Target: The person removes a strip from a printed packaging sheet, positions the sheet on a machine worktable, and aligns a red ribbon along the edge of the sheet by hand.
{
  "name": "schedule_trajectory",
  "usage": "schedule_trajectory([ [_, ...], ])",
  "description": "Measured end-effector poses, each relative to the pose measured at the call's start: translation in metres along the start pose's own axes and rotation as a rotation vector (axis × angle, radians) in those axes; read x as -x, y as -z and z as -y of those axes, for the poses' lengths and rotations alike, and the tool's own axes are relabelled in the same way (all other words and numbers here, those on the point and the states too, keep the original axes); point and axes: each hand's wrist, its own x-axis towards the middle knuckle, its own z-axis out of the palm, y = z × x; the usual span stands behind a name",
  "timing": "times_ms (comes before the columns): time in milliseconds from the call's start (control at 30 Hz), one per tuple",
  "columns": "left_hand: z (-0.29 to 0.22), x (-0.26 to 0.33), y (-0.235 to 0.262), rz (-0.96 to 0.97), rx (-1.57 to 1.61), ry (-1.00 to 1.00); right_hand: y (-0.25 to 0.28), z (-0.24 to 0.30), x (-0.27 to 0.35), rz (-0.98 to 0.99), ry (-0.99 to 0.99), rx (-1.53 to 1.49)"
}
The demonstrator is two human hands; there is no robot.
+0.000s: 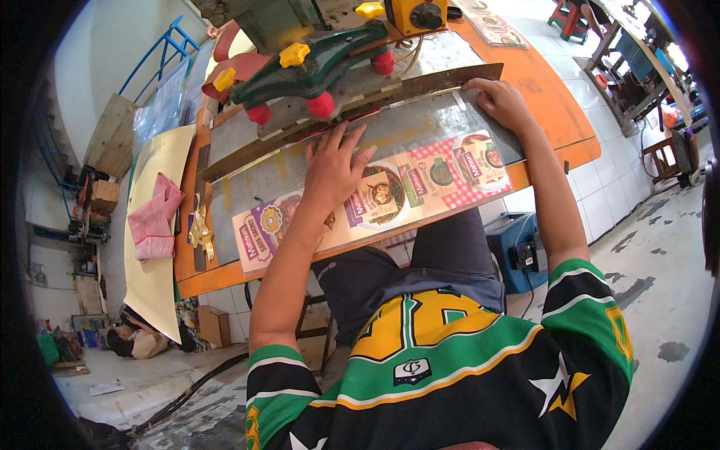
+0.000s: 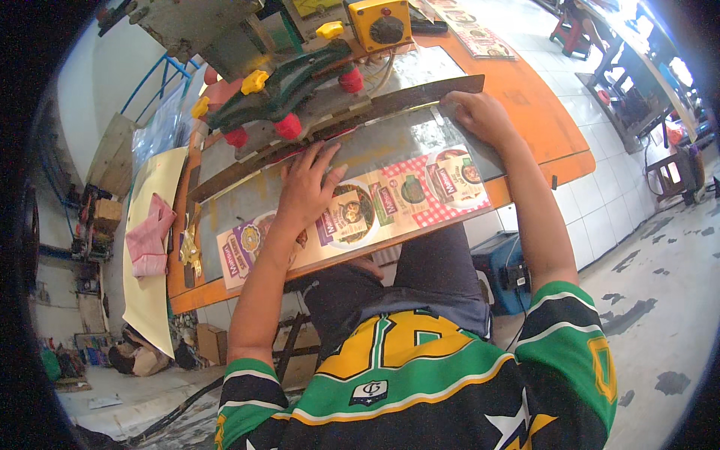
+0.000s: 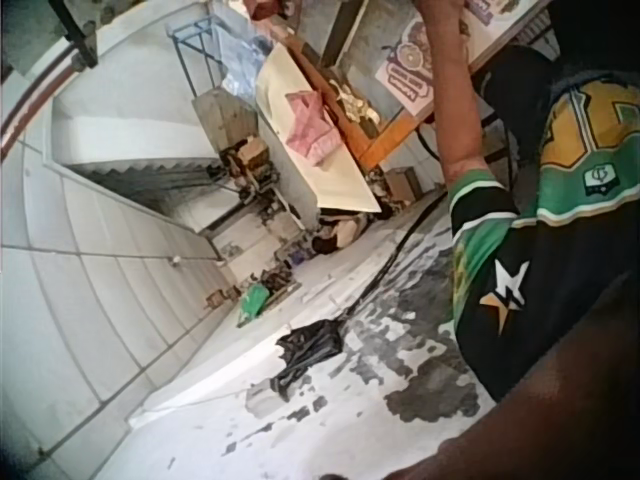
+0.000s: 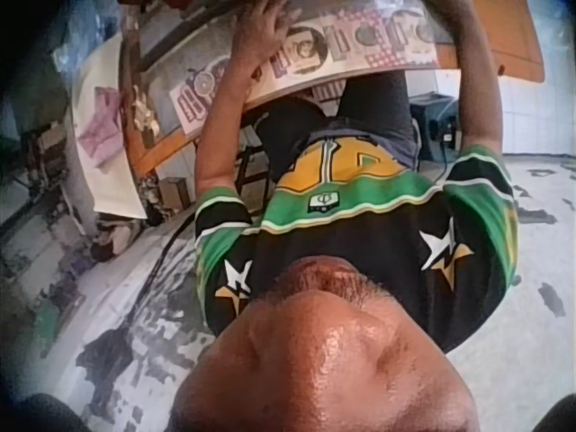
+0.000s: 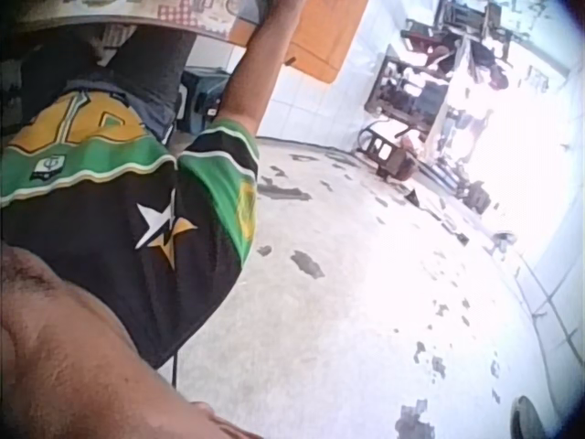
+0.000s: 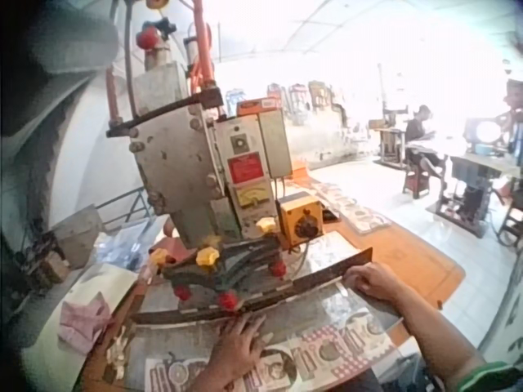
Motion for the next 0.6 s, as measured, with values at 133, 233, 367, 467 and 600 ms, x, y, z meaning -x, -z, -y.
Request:
schedule_trajectory([
  [133,-0.001,-0.001,0.002,0.012,0.015,0.002,0.009,0.01,-0.002,0.105,-0.113,0.034],
  [233,-0.002,-0.001,0.003,0.015,0.017,0.002,0.007,0.01,-0.001,0.064,-0.086,0.045],
  [367,-0.002,-0.002,0.002,0.025,0.029,0.003,0.009,0.015,-0.002,0.102,-0.128,0.028],
  [467,-0.001,-0.002,0.001,0.026,0.02,-0.004,0.005,0.01,-0.002,0.102,-0.109,0.03],
  [600,-0.004,-0.004,0.0,0.033,0.046,-0.004,-0.001,-0.002,0.001,-0.042,0.049,0.015],
])
